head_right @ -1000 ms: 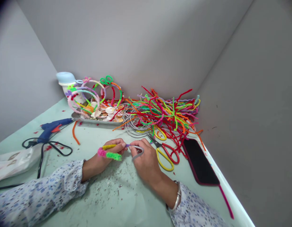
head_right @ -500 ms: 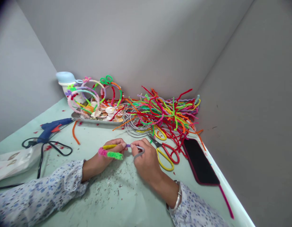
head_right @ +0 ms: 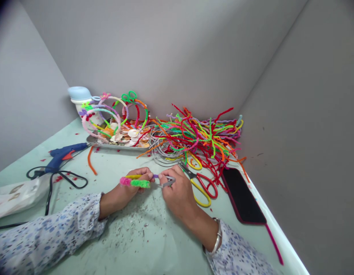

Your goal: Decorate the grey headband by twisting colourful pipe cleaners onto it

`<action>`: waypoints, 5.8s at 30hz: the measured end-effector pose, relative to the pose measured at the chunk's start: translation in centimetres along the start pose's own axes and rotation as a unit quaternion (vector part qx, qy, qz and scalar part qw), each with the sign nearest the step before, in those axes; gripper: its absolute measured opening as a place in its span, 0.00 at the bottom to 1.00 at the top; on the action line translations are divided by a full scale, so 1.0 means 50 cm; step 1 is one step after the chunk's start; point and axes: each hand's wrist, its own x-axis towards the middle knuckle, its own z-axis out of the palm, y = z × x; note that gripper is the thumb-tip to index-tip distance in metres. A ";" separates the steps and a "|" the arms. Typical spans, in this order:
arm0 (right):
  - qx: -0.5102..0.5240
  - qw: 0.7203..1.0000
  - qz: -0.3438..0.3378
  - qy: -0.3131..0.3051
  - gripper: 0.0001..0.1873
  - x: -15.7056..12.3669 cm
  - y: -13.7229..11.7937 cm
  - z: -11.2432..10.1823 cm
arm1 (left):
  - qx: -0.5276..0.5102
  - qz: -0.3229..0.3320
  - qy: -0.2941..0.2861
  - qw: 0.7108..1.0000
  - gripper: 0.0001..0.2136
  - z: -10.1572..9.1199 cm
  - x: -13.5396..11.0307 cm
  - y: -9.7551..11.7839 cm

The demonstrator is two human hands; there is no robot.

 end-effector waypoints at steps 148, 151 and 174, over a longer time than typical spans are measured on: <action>0.229 0.958 0.160 -0.057 0.06 -0.002 0.020 0.018 | 0.018 0.039 -0.034 0.998 0.14 -0.012 0.018 -0.046; 0.223 0.959 0.165 -0.054 0.07 -0.001 0.019 0.018 | 0.021 0.042 -0.034 0.998 0.14 -0.010 0.019 -0.047; 0.233 0.949 0.200 -0.069 0.13 0.003 0.009 0.012 | 0.051 0.029 -0.044 0.997 0.13 0.000 -0.003 -0.004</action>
